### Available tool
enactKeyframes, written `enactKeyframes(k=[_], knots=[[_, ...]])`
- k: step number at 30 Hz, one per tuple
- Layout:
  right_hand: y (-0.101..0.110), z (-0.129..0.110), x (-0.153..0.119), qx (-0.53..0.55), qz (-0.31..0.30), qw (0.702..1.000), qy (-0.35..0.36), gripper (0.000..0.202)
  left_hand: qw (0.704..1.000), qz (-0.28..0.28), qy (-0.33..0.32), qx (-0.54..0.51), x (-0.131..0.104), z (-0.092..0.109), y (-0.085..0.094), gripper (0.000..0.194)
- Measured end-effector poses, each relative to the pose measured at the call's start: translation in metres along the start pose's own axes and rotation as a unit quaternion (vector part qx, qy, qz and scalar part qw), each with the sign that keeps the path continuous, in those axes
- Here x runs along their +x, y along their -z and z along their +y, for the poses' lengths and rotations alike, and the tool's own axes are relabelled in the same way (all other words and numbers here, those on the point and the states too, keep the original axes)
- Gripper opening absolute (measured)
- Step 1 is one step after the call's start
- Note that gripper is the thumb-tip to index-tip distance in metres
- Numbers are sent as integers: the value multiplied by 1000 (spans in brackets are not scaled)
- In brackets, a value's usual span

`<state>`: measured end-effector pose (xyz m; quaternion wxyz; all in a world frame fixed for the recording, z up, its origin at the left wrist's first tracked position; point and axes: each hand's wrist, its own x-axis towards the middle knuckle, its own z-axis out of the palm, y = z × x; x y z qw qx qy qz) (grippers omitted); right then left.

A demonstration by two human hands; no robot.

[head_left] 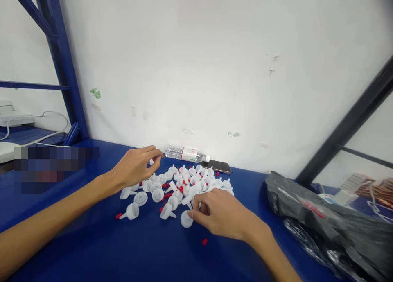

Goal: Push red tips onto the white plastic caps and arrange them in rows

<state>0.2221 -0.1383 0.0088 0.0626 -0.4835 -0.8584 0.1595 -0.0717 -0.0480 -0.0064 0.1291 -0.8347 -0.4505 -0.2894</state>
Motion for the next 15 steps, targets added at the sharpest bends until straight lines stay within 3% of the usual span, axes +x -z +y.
enactKeyframes(k=[4,10,15], knots=[[2,1,4,-9,56,998,-18,39,1000,12,-7,-15,-2,0,1,33],[12,12,11,-44,194,977,-81,37,998,27,-29,-50,-8,6,0,31],[10,24,14,-32,245,965,-84,31,994,22,-12,-105,-10,9,2,28]])
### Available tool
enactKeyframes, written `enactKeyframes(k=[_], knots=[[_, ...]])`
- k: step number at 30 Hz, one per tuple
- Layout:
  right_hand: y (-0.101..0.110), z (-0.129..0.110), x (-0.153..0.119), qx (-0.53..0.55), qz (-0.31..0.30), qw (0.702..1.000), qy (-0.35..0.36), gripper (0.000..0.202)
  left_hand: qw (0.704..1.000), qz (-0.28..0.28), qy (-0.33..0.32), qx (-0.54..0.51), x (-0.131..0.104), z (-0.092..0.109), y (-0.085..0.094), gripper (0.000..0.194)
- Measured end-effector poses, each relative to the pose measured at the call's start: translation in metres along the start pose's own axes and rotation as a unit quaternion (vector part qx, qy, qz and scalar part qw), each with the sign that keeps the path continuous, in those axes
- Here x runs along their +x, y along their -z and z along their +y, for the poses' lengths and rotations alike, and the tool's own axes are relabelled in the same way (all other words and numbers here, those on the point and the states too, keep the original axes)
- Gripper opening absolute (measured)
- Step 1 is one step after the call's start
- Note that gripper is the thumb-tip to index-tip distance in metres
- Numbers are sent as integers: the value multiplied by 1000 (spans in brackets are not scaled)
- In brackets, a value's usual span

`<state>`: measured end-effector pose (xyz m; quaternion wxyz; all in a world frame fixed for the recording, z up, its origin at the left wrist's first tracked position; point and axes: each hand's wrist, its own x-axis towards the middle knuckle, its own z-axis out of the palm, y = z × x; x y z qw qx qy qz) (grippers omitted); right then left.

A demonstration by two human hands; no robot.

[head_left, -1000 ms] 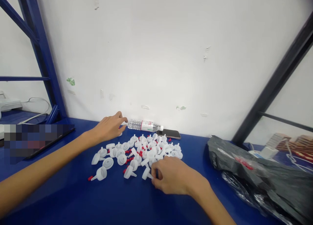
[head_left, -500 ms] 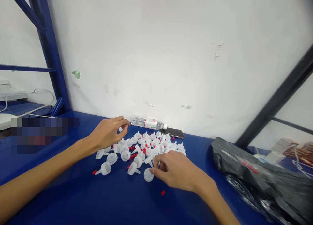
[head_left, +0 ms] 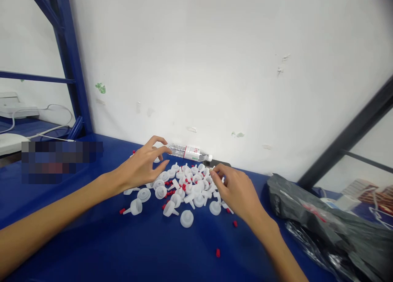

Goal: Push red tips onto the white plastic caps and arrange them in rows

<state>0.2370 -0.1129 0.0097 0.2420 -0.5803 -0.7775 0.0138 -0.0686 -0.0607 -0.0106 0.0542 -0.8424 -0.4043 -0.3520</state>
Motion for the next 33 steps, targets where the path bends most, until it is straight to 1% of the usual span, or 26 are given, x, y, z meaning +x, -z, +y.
enactKeyframes(k=[2,5,10,13,15,17,20,22,27,33], knots=[[-2,1,0,22,12,1000,2,28,1000,-6,-6,-15,0,1,2,27],[-4,0,-1,66,22,998,-7,26,999,-14,-34,-17,1,3,5,26],[-2,1,-2,156,0,986,-63,38,997,-30,-66,11,-1,7,3,26],[1,5,-1,169,3,982,-82,43,996,-37,-74,31,-2,7,-1,27],[5,8,0,149,7,986,-68,41,995,-42,-80,41,-2,6,-3,27],[8,11,1,98,3,994,-48,37,994,-45,-86,48,-2,5,-4,27],[11,16,3,12,-18,999,-37,34,992,-51,-97,55,-3,4,-6,27],[11,19,3,-17,-28,999,-35,32,991,-55,-106,56,-4,4,-7,26],[8,17,1,-36,-49,998,-22,29,988,-71,-134,42,-9,12,-8,24],[8,9,0,-32,-69,997,12,30,972,-146,-182,2,-15,35,-5,24]])
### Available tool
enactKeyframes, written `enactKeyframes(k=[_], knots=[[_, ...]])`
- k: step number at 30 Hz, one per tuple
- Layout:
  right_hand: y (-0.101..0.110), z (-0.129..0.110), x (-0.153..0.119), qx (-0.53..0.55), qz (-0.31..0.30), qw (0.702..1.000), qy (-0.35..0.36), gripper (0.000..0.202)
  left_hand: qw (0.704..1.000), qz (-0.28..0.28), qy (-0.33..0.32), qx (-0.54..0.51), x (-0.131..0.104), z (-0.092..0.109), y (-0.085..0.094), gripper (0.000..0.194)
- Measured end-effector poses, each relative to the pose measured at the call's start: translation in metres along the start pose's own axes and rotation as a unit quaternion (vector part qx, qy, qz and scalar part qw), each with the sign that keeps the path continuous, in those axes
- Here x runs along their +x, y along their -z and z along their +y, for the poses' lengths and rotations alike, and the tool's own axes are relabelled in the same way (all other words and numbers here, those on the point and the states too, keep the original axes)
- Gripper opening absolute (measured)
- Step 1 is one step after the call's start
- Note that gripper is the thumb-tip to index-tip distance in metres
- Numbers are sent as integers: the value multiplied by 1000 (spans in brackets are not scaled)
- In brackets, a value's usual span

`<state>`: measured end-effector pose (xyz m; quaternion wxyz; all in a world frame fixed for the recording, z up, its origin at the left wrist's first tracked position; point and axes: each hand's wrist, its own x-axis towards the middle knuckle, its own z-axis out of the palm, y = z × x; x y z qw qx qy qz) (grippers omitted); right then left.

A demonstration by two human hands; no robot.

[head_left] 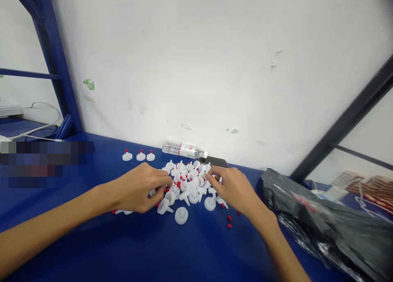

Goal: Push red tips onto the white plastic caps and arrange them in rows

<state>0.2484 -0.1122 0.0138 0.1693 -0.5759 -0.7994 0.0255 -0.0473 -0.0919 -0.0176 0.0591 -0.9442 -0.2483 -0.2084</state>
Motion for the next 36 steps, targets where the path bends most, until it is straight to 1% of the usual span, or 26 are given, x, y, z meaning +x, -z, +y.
enactKeyframes(k=[3,6,8,9,11,13,15,20,23,25,28,30,33,36], knots=[[2,1,0,12,-5,1000,5,30,1000,-17,-9,-4,-1,11,-2,24],[8,7,-1,15,-9,1000,-10,29,1000,-6,-26,-5,-2,19,-9,24],[14,14,-3,18,-21,999,-26,27,999,3,-37,2,-3,25,-15,26],[17,18,-4,25,-38,998,-37,27,999,4,-44,11,-3,28,-17,29],[24,26,-8,53,-96,992,-62,26,997,-3,-65,33,-2,33,-21,33],[29,32,-12,88,-162,979,-88,23,995,-13,-85,48,-1,36,-23,31],[31,37,-16,113,-209,965,-112,20,993,-19,-97,57,0,38,-24,26],[26,38,-21,97,-273,943,-162,14,992,-34,-105,61,0,37,-25,23],[20,33,-19,73,-301,933,-186,15,993,-23,-104,55,0,36,-26,24],[16,28,-18,56,-306,930,-196,19,993,-10,-103,51,0,36,-25,25],[11,23,-17,48,-310,931,-187,26,993,-1,-102,53,1,37,-24,25],[10,23,-18,53,-317,931,-171,26,994,1,-98,57,1,37,-23,26],[12,24,-19,91,-317,936,-125,18,993,10,-94,65,2,37,-22,29],[16,20,-19,173,-293,937,-77,8,992,34,-92,78,4,35,-21,30]])
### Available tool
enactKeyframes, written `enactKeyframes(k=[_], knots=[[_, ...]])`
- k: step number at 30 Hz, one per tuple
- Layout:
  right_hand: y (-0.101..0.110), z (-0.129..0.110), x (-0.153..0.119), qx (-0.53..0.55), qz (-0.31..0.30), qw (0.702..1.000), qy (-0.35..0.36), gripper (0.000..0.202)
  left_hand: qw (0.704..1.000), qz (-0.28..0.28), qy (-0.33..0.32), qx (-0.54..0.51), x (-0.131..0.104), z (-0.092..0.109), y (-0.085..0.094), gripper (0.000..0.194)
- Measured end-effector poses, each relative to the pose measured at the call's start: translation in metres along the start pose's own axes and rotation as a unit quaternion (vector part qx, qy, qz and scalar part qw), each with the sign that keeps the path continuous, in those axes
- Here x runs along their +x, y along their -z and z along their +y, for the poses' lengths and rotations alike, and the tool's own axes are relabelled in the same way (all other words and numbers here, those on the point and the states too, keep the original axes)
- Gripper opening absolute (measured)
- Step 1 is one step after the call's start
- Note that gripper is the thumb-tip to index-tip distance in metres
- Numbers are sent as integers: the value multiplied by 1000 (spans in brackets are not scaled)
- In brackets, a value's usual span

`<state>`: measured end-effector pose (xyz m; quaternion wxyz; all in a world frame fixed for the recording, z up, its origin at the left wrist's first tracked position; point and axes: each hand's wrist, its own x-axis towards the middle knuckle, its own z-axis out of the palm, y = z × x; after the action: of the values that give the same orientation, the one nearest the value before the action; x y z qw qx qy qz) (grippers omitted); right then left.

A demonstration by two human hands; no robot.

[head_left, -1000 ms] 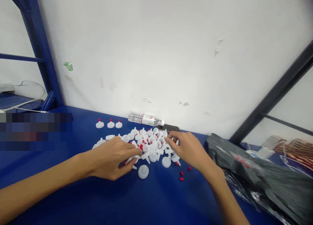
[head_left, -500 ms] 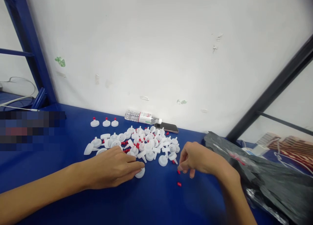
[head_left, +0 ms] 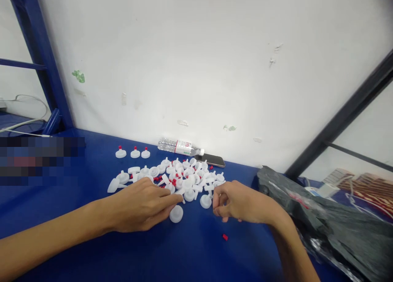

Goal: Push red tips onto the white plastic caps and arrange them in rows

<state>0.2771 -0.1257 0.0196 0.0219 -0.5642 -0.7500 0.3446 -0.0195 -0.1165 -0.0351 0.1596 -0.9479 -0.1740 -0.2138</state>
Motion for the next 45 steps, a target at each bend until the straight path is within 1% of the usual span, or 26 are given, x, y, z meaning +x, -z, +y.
enactKeyframes(k=[2,4,9,11,13,15,19,24,30,35,39,40,42,45], knots=[[-1,-6,1,36,19,998,43,7,1000,18,6,13,0,-2,0,30],[-6,-13,4,48,48,994,81,7,999,36,18,22,0,-4,-1,29],[-22,-29,16,28,136,975,171,12,996,71,62,8,-3,-8,-2,25],[-27,-34,19,11,156,966,207,14,992,103,75,3,-3,-9,-2,23],[-32,-36,21,-6,162,959,233,15,987,135,87,0,-2,-9,0,20],[-36,-37,23,-24,160,954,253,17,983,154,96,-3,-1,-10,3,19],[-43,-36,25,-59,126,950,281,22,982,157,101,-9,0,-12,5,20],[-47,-36,25,-81,108,950,283,24,983,158,98,-5,0,-12,4,20],[-47,-42,21,-72,112,955,263,15,983,157,97,-11,0,-11,5,20],[-48,-45,23,-68,95,961,252,9,984,151,96,-11,0,-11,5,21],[-52,-44,27,-39,97,969,222,7,984,154,93,-19,-2,-11,2,21],[-52,-44,27,-30,99,971,215,9,984,152,91,-27,-2,-11,2,21],[-52,-43,28,-16,97,974,203,19,985,141,88,-48,-2,-11,3,22],[-44,-40,25,-11,94,977,190,36,988,106,86,-70,-1,-7,8,23]])
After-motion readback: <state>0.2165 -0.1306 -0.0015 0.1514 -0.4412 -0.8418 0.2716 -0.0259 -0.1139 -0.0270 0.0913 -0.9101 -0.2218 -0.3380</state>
